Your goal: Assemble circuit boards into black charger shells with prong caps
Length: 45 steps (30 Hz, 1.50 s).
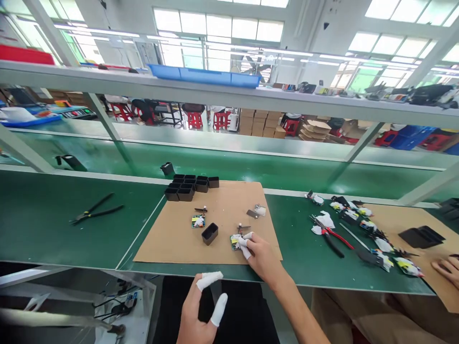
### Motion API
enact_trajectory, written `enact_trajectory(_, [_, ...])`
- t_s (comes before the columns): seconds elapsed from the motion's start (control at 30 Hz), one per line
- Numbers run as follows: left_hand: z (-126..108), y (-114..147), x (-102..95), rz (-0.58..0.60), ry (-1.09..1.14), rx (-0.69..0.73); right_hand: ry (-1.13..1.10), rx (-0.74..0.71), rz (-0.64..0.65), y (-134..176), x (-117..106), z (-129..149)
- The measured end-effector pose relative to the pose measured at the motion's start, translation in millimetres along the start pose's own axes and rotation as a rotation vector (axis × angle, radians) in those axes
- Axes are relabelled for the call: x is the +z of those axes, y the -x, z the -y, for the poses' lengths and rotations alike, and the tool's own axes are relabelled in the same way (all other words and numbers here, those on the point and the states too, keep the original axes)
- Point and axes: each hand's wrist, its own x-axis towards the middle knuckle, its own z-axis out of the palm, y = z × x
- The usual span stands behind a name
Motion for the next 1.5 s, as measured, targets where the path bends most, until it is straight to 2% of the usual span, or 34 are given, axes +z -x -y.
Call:
enact_trajectory(0.07, [9.6, -5.8, -16.6, -0.101, -0.025, -0.087, -0.042, 0.016, -0.012, 2.7, 0.2, 0.5])
enact_trajectory(0.13, [27.0, -27.9, -32.4, -0.187, -0.074, -0.217, -0.091, 0.050, -0.029, 4.9, 0.3, -2.0])
enact_trajectory(0.17, [37.9, -43.5, -39.1, -0.177, -0.092, -0.244, -0.115, 0.073, -0.036, 5.7, 0.5, -4.1])
enact_trajectory(0.23, [61.8, -78.6, -48.2, -0.129, -0.129, -0.258, -0.153, 0.116, -0.045, 6.3, 1.6, -8.5])
enact_trajectory(0.33, [95.0, -126.1, -49.5, 0.014, -0.179, -0.206, -0.178, 0.166, -0.035, 3.6, 4.1, -12.4])
enact_trajectory(0.4, [110.6, -148.2, -44.8, 0.087, -0.207, -0.159, -0.183, 0.194, -0.024, -1.0, 5.8, -12.5])
enact_trajectory(0.5, [123.1, -165.6, -37.4, 0.165, -0.248, -0.102, -0.197, 0.226, -0.013, -9.9, 8.1, -11.9])
enact_trajectory(0.63, [128.6, -168.8, -34.2, 0.225, -0.296, -0.038, -0.203, 0.257, -0.013, -16.2, 10.3, -14.6])
enact_trajectory(0.8, [132.0, -167.2, -35.0, 0.232, -0.307, -0.011, -0.134, 0.279, 0.023, -12.7, 7.7, -12.1])
enact_trajectory(1.07, [134.7, -165.6, -38.1, 0.200, -0.239, -0.052, 0.058, 0.172, 0.245, -25.3, -3.2, 1.7])
enact_trajectory(1.5, [131.5, -165.0, -39.1, 0.195, -0.207, -0.078, 0.606, 0.035, 0.604, -67.4, -14.4, 24.4])
